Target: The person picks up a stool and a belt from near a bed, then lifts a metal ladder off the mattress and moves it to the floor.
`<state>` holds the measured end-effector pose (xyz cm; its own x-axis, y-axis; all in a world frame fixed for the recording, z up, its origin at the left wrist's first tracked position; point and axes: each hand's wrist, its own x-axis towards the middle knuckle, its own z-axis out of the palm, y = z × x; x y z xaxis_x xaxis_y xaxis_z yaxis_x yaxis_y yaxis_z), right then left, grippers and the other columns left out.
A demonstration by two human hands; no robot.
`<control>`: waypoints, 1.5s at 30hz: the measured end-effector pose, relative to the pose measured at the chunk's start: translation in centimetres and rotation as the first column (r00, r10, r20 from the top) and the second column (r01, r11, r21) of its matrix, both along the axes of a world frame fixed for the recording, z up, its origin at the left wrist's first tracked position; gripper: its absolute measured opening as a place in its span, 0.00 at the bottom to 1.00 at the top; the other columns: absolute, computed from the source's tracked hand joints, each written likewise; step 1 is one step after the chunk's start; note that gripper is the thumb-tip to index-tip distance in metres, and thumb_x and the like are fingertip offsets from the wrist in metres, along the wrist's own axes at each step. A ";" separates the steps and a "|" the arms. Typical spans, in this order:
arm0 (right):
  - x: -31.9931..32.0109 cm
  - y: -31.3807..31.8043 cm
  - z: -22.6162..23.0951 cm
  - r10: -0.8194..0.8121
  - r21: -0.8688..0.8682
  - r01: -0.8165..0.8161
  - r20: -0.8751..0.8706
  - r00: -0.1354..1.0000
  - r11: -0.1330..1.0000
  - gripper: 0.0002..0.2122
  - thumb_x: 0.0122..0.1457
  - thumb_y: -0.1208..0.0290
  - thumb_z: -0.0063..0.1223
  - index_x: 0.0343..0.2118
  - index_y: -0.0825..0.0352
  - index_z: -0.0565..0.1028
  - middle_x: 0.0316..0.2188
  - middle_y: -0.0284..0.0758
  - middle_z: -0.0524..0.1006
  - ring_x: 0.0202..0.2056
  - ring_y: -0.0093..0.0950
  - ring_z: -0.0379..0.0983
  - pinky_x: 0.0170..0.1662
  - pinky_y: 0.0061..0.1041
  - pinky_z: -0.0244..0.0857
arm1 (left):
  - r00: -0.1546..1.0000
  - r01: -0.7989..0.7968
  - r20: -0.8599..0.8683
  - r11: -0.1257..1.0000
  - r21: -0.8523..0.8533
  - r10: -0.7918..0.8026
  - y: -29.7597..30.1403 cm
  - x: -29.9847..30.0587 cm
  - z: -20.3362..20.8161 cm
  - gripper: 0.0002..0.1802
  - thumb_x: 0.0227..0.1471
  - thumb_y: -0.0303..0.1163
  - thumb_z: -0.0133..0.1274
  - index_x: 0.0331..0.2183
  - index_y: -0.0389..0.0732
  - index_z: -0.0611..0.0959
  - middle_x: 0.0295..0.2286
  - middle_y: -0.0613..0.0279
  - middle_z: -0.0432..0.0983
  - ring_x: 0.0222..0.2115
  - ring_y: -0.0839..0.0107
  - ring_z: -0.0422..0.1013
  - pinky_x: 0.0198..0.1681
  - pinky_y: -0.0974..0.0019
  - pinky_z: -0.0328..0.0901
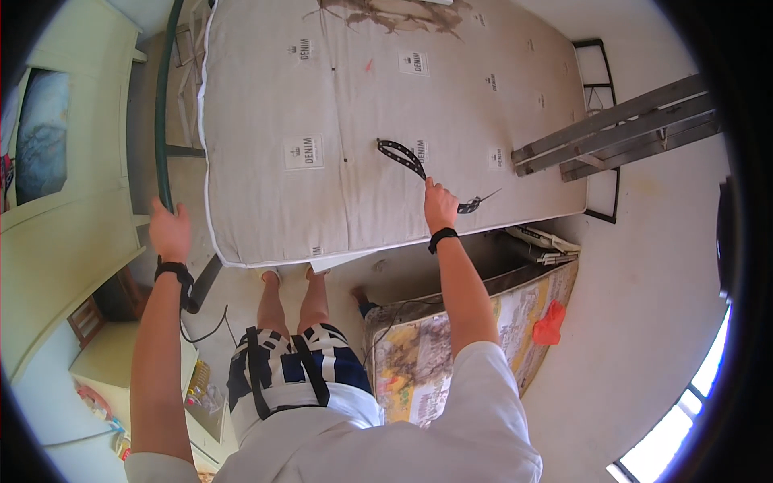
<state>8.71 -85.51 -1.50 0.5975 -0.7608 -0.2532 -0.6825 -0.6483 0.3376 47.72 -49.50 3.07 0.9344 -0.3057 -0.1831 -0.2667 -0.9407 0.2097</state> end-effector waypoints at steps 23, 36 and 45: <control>-4.8 -3.4 1.8 -0.382 0.148 0.361 0.157 0.911 0.921 0.09 0.56 0.68 0.43 0.28 0.64 0.75 0.26 0.46 0.77 0.31 0.46 0.75 0.31 0.43 0.69 | 1.000 0.001 0.023 0.998 0.062 -0.002 0.0 0.0 -0.9 0.28 0.48 0.39 0.52 0.48 0.32 0.67 0.29 0.36 0.75 0.32 0.41 0.72 0.36 0.48 0.67; -11.6 5.6 7.2 -0.161 0.335 0.198 -0.135 0.978 0.921 0.09 0.54 0.69 0.45 0.22 0.64 0.77 0.24 0.42 0.77 0.29 0.42 0.76 0.32 0.40 0.70 | 1.000 0.014 0.009 0.998 0.069 -0.014 0.7 0.4 -0.3 0.25 0.49 0.39 0.51 0.46 0.36 0.67 0.28 0.39 0.76 0.30 0.42 0.72 0.34 0.48 0.68; -6.1 7.4 2.8 0.072 0.337 -0.043 -0.077 0.994 0.940 0.08 0.55 0.70 0.44 0.24 0.63 0.76 0.22 0.39 0.78 0.28 0.36 0.78 0.28 0.37 0.70 | 0.998 0.035 0.048 0.998 0.059 -0.037 1.1 0.7 -2.0 0.26 0.49 0.41 0.51 0.46 0.37 0.67 0.27 0.39 0.76 0.29 0.42 0.73 0.33 0.48 0.68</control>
